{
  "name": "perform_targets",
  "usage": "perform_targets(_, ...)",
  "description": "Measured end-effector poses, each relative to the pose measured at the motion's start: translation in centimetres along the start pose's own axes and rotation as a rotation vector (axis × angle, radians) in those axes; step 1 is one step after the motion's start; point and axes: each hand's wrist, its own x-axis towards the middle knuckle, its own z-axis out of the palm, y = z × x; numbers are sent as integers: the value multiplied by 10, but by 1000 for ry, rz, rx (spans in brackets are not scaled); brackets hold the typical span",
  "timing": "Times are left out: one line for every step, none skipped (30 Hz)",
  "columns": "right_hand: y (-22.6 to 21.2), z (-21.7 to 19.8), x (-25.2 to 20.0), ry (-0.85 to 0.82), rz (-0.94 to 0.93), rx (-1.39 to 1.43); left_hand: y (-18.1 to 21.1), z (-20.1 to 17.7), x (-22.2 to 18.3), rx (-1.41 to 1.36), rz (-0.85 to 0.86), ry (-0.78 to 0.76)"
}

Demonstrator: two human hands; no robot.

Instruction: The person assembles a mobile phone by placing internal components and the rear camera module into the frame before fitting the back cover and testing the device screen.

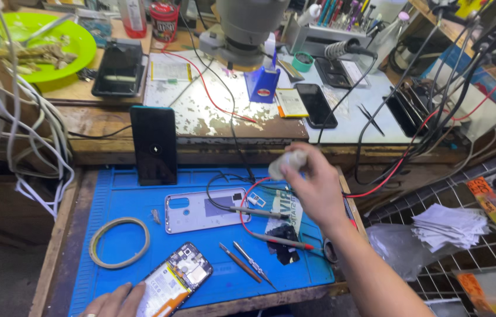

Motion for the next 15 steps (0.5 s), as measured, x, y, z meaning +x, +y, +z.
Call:
perform_targets(0, 7, 18, 47, 29, -40, 2, -3, 4, 12, -5, -17)
perform_targets(1, 13, 37, 95, 59, -79, 3, -5, 9, 24, -11, -35)
perform_targets(2, 15, 53, 139, 99, -120, 6, -6, 10, 31, -16, -61)
perform_targets(6, 19, 73, 174, 31, -174, 8, -6, 12, 25, -17, -4)
perform_targets(12, 24, 86, 207, -25, -232, 10, -4, 10, 15, -15, 42)
perform_targets(18, 29, 99, 208, -8, -228, 12, -2, 7, 5, -12, 88)
perform_targets(23, 34, 111, 213, 7, -225, 9, -2, 5, 17, 44, 103)
perform_targets(27, 38, 117, 218, 22, -221, 6, -2, 2, 12, 81, 117)
perform_targets(30, 38, 119, 207, 27, -208, 4, -1, 3, 14, 117, 142)
perform_targets(30, 39, 120, 195, 31, -194, 2, 0, 7, 16, 116, 132)
perform_targets(31, 38, 118, 178, 42, -184, 2, -1, 6, 11, 119, 118)
perform_targets(31, 37, 114, 188, -23, -167, 2, -3, 3, 5, 110, 104)
perform_targets(30, 36, 108, 199, -84, -151, 4, -4, 3, 1, 113, 89)
perform_targets(29, 33, 100, 208, -145, -135, 4, -7, 2, -5, 111, 72)
perform_targets(27, 27, 88, 220, -122, -176, 4, -8, 5, -8, 117, 69)
